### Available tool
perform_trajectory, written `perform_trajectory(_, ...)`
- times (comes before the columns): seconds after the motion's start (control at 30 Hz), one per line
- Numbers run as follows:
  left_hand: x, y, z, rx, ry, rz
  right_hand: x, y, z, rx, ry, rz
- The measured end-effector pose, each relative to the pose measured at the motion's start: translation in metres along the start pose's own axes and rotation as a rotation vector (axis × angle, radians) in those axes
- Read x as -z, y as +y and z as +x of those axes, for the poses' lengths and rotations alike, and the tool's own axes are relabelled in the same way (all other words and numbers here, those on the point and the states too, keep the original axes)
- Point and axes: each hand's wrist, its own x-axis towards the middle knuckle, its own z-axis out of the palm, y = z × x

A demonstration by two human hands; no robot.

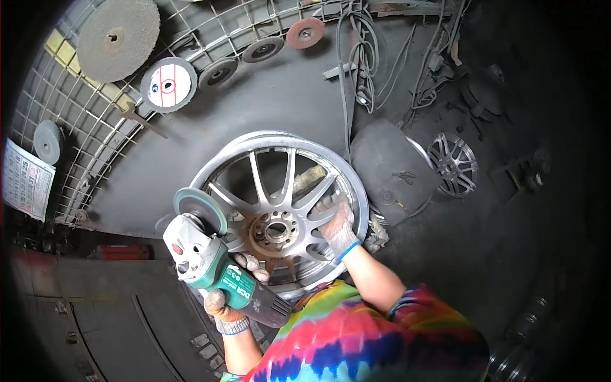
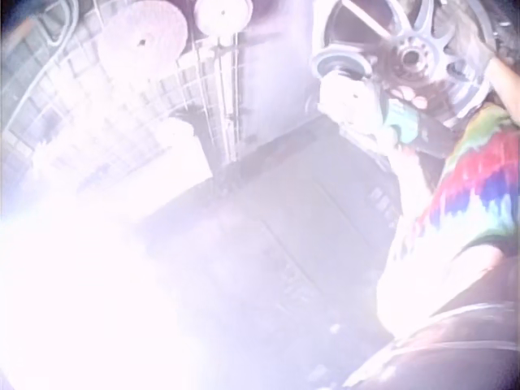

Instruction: The person sands the outer rim of a car wheel using a handheld power grinder.

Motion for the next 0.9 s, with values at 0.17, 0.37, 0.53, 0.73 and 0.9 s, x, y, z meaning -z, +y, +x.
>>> perform_trajectory(0.17,0.012,0.004,-0.023,-0.144,-0.041,0.09,-0.009,0.004,0.016,0.049,-0.101,-0.17)
perform_trajectory(0.37,0.011,0.007,-0.043,-0.335,0.065,0.116,-0.071,0.016,0.029,0.103,-0.372,-0.579)
perform_trajectory(0.53,0.024,0.011,-0.046,-0.329,0.082,0.07,-0.118,0.035,0.01,0.149,-0.478,-0.87)
perform_trajectory(0.73,0.032,0.012,-0.031,-0.364,0.058,-0.05,-0.136,0.006,-0.048,0.04,-0.655,-1.268)
perform_trajectory(0.9,0.044,0.012,-0.005,-0.288,0.157,0.01,-0.08,-0.01,-0.133,0.38,-1.08,-1.853)
